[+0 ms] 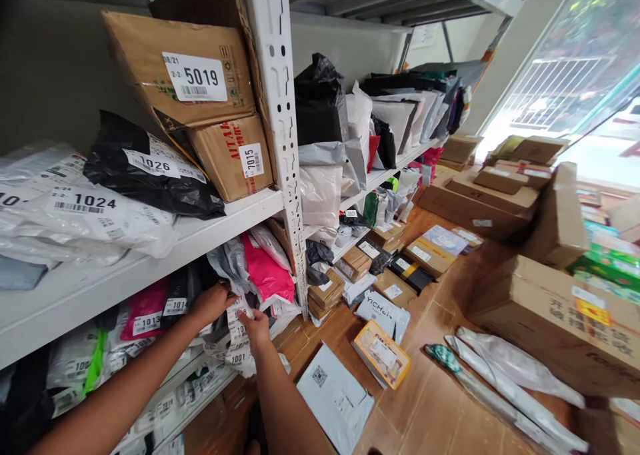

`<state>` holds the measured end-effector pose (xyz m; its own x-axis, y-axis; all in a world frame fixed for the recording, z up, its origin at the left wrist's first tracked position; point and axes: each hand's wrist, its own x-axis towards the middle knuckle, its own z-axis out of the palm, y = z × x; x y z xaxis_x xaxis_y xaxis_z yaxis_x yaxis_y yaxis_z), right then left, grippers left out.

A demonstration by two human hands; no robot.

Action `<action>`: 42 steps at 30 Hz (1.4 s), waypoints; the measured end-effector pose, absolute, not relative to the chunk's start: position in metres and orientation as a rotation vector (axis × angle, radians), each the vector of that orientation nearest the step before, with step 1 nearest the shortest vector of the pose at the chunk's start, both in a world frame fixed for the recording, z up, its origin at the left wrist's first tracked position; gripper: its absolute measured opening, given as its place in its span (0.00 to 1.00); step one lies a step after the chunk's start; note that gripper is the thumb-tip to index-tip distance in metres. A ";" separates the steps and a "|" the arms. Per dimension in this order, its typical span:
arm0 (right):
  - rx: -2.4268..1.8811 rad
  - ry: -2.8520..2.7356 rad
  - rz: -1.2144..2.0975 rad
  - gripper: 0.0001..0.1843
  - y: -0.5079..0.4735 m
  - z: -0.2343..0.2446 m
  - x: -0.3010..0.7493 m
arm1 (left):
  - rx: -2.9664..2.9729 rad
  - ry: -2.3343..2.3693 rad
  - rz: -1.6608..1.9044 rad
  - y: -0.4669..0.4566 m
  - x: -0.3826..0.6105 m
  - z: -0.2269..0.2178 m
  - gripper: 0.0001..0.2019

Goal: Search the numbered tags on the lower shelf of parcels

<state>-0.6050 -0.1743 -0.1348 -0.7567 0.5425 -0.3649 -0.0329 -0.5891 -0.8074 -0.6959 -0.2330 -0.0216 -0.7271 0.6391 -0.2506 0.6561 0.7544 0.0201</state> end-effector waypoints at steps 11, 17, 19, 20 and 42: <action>-0.636 -1.227 2.391 0.23 -0.161 -0.108 -0.566 | 1.039 2.900 -0.184 -0.234 -0.688 0.005 0.17; -0.456 -1.298 2.278 0.21 -0.145 -0.077 -0.625 | 1.229 2.673 -0.228 -0.245 -0.702 0.003 0.13; -0.479 -1.282 2.244 0.19 -0.133 -0.078 -0.634 | 1.274 2.648 -0.236 -0.249 -0.705 0.002 0.13; -0.491 -1.265 2.229 0.19 -0.127 -0.079 -0.635 | 1.307 2.631 -0.241 -0.250 -0.705 0.002 0.12; -0.276 -1.408 2.539 0.20 -0.117 -0.087 -0.602 | 1.493 2.505 -0.036 -0.228 -0.725 0.009 0.09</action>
<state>-0.6021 -0.1175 -0.0870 -0.9571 0.2844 -0.0551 -0.1039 -0.5145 -0.8511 -0.7246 -0.2278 0.0089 -0.4571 0.8655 -0.2047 0.8711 0.4821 0.0934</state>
